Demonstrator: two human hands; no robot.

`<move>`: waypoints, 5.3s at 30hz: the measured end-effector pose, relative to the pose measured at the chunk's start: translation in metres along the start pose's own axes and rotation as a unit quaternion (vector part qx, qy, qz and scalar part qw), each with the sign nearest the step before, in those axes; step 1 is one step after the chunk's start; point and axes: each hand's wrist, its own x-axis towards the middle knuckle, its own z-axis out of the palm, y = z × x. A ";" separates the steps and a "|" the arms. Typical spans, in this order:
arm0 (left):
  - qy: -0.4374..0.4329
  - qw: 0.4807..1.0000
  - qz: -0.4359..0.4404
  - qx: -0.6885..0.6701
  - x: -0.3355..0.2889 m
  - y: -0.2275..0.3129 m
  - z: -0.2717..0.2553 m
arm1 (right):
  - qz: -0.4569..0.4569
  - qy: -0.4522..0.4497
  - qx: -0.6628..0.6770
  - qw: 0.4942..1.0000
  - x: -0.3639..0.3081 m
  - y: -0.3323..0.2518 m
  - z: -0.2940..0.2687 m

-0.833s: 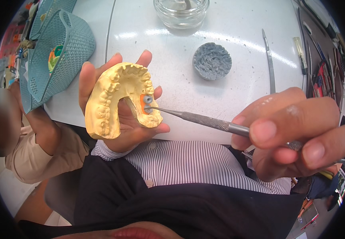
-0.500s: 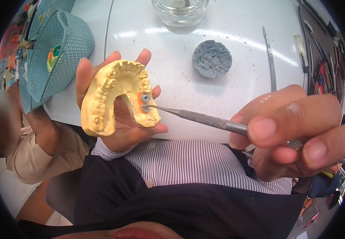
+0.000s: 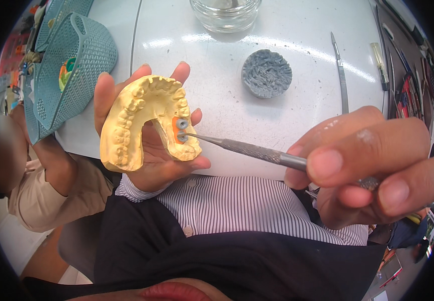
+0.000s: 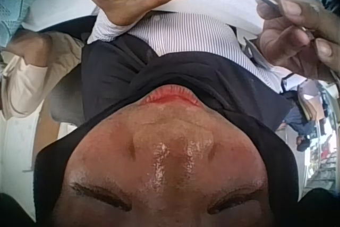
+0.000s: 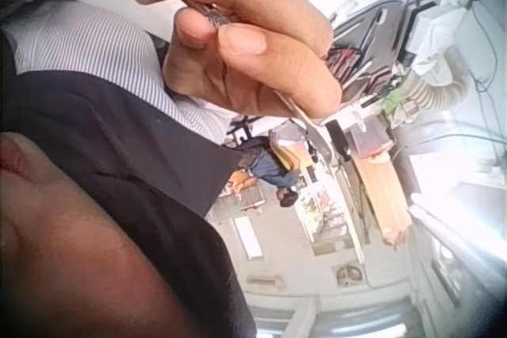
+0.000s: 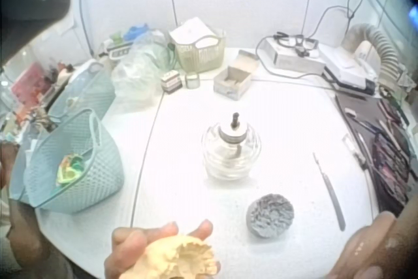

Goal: The person holds a yellow dental cast in their left hand and uses a metal dental tool in their right hand to scrape and shape a gray material inside the cast. The person repeatedly dips the tool into a small gray container on the table to gather more material and applies it to the cast.

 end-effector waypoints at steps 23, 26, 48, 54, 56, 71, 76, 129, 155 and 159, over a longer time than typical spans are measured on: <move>-0.010 1.000 -0.026 -0.006 -0.001 0.003 -0.001 | 0.002 -0.016 -0.014 1.000 0.001 -0.002 -0.005; -0.010 1.000 -0.027 -0.012 -0.002 0.003 -0.002 | 0.002 -0.011 -0.009 1.000 0.000 -0.002 -0.004; 0.002 0.999 -0.028 -0.028 -0.003 0.002 0.000 | -0.001 0.001 0.001 1.000 -0.002 -0.001 -0.004; 0.004 0.998 -0.045 -0.049 -0.006 0.002 -0.001 | -0.001 0.017 -0.003 1.000 -0.002 -0.001 -0.004; 0.002 0.999 -0.038 -0.031 -0.004 0.003 -0.001 | 0.000 0.019 -0.003 1.000 -0.002 -0.002 -0.003; 0.058 0.993 -0.096 -0.034 -0.003 0.014 0.010 | 0.047 0.273 0.031 0.960 -0.001 0.035 -0.020; 0.079 0.989 -0.121 -0.026 0.001 0.021 0.011 | 0.076 0.272 0.054 0.958 0.012 0.044 -0.009; -0.103 0.943 -0.273 -0.163 0.012 0.011 0.014 | 0.155 0.231 -0.112 0.954 0.009 0.026 -0.041; -0.026 0.994 -0.078 -0.075 0.007 0.004 -0.002 | -0.051 0.023 -0.001 0.998 0.004 0.005 -0.002; -0.011 0.994 -0.087 -0.058 0.006 0.006 -0.001 | -0.047 0.043 -0.022 0.998 0.002 0.004 0.001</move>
